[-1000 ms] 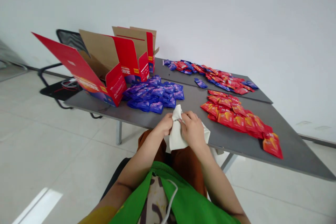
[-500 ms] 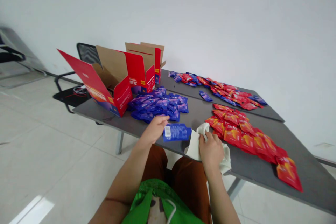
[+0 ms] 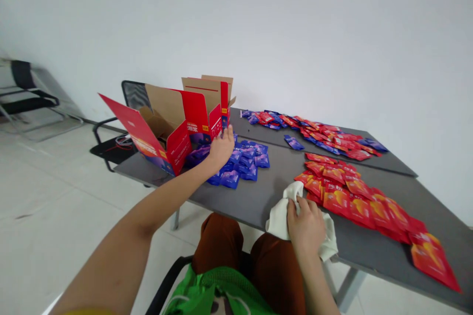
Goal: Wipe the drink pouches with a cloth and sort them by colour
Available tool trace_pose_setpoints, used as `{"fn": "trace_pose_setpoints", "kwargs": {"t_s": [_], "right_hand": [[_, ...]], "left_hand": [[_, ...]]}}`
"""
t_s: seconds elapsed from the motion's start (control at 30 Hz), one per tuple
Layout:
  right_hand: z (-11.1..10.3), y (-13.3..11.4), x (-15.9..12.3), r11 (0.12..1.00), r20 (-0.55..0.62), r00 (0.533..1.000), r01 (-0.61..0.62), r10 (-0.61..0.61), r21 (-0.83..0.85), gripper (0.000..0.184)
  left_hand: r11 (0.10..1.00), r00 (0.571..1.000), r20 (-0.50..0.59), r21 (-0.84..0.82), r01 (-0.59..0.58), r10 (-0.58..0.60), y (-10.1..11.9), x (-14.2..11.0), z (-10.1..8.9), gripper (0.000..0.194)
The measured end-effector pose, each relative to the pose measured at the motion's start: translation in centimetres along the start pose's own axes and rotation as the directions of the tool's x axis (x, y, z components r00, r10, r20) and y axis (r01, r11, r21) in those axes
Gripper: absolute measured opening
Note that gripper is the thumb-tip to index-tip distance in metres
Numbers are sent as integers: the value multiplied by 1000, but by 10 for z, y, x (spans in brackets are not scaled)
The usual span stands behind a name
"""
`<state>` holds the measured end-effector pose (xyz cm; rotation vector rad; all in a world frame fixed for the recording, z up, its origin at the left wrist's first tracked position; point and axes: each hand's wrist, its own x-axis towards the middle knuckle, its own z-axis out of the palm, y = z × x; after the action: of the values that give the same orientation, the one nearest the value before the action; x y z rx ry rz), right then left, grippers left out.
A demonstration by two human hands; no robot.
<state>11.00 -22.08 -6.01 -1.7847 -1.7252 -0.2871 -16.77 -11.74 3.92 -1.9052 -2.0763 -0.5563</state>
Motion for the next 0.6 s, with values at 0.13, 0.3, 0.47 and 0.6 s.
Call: {"fn": "trace_pose_setpoints", "kwargs": {"t_s": [0.13, 0.3, 0.47, 0.6], "right_hand": [[-2, 1, -1, 1000, 10, 1000, 23, -23, 13, 32], [-3, 0, 0, 999, 23, 999, 42, -42, 22, 30], [-2, -1, 1, 997, 42, 998, 54, -56, 51, 28], [-4, -3, 0, 996, 66, 997, 41, -47, 84, 23]], "left_hand": [[991, 976, 215, 119, -68, 42, -9, -13, 30, 57], [987, 982, 168, 118, -107, 86, -15, -15, 28, 59], [989, 993, 112, -141, 51, -35, -6, 3, 14, 42], [917, 991, 128, -388, 92, -45, 14, 28, 20, 8]]}}
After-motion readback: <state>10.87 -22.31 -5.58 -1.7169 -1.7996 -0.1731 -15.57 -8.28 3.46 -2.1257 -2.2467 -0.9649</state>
